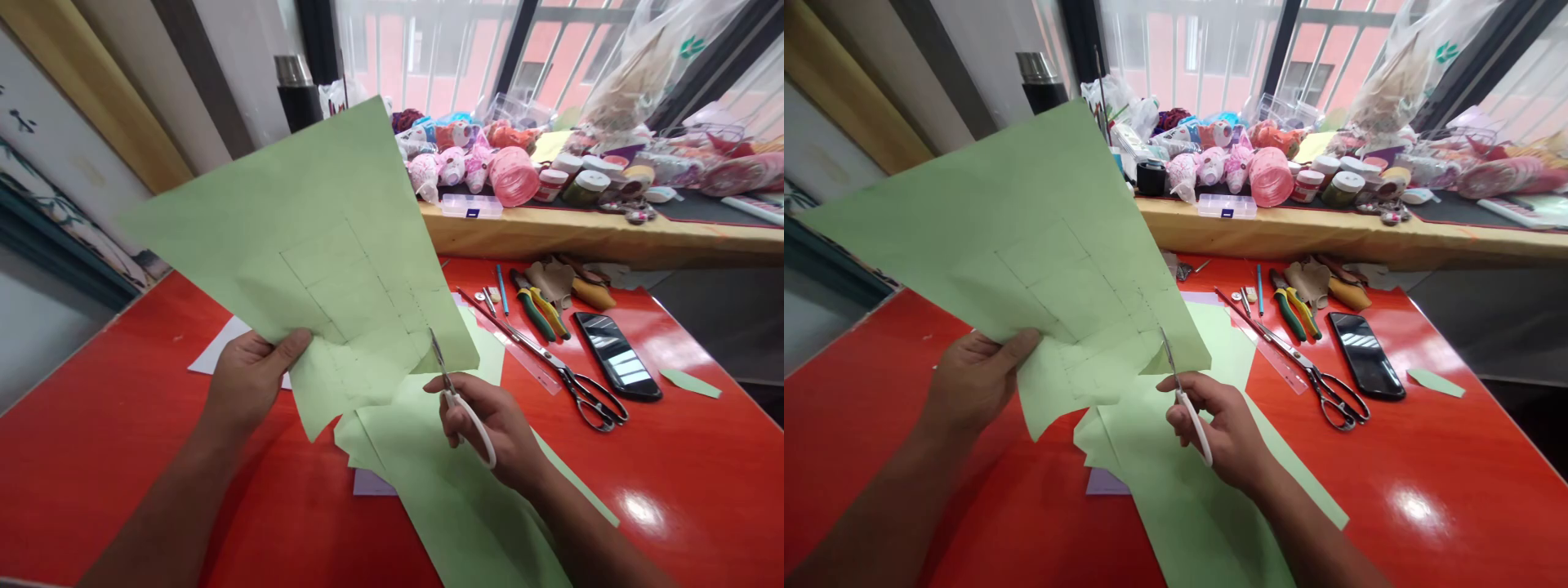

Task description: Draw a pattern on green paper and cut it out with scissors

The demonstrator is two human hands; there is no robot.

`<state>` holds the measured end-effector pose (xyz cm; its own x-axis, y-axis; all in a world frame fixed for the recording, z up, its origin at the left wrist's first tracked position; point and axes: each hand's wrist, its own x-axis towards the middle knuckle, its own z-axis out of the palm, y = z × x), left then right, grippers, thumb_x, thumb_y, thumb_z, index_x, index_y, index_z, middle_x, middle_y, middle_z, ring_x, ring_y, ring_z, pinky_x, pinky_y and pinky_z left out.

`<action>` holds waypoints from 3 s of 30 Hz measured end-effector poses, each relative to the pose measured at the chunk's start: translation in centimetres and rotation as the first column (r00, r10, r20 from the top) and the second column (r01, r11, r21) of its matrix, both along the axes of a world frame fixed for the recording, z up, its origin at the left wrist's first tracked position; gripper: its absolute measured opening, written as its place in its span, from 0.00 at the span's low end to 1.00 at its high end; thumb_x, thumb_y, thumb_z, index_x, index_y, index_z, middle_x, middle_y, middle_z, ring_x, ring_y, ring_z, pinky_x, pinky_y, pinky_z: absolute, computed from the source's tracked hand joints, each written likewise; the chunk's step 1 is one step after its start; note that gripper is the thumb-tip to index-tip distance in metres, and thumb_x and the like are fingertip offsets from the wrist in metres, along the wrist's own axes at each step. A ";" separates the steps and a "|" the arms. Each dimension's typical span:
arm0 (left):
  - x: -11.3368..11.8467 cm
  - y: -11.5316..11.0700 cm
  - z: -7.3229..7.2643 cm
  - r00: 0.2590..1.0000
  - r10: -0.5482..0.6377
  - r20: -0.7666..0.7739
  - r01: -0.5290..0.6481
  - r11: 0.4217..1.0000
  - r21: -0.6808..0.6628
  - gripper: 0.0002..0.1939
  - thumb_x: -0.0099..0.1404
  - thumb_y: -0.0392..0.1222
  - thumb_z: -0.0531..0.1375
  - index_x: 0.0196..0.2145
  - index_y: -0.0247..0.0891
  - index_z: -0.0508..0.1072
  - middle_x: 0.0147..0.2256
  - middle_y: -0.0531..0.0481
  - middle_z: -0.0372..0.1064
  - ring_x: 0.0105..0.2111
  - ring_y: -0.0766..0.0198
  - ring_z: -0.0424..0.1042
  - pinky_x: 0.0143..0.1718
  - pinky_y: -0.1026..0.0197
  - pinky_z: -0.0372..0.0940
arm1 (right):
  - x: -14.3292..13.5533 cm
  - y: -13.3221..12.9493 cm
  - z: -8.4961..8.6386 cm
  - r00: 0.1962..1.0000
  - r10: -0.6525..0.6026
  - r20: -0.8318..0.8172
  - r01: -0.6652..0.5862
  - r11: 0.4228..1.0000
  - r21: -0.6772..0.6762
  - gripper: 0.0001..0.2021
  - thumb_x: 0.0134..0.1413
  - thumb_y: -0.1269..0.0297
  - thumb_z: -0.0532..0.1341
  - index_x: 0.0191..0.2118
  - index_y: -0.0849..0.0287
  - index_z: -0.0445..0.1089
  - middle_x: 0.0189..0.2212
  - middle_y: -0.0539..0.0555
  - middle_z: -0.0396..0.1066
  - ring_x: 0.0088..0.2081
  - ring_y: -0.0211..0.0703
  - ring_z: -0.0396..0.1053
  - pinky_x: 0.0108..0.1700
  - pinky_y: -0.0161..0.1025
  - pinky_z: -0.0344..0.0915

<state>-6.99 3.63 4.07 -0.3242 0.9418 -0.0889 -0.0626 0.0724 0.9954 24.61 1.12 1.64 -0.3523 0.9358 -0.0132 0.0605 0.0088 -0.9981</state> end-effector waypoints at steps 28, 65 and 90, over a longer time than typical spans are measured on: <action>0.0 0.8 1.7 0.998 -0.053 -0.024 0.054 0.997 0.049 0.20 0.56 0.58 0.79 0.40 0.44 0.89 0.43 0.44 0.87 0.47 0.44 0.85 0.49 0.49 0.83 | 0.3 -0.1 0.0 1.000 -0.013 -0.016 0.014 0.999 0.053 0.25 0.66 0.38 0.68 0.51 0.56 0.79 0.24 0.47 0.68 0.23 0.39 0.68 0.28 0.38 0.68; 1.3 2.9 1.0 0.987 -0.133 0.094 0.123 0.987 0.107 0.20 0.54 0.54 0.81 0.41 0.42 0.89 0.44 0.43 0.87 0.49 0.45 0.85 0.57 0.45 0.80 | 0.6 0.4 -0.1 0.992 -0.085 -0.097 0.090 0.995 0.050 0.22 0.68 0.41 0.68 0.49 0.57 0.79 0.23 0.46 0.67 0.23 0.38 0.66 0.28 0.36 0.67; -0.4 3.9 3.0 0.974 -0.225 -0.034 0.227 0.968 0.103 0.19 0.53 0.57 0.81 0.40 0.47 0.89 0.45 0.45 0.87 0.48 0.46 0.85 0.49 0.50 0.82 | 0.7 0.3 0.3 0.996 -0.050 -0.067 0.054 0.997 0.056 0.23 0.67 0.40 0.68 0.50 0.57 0.79 0.24 0.46 0.67 0.23 0.38 0.67 0.28 0.37 0.67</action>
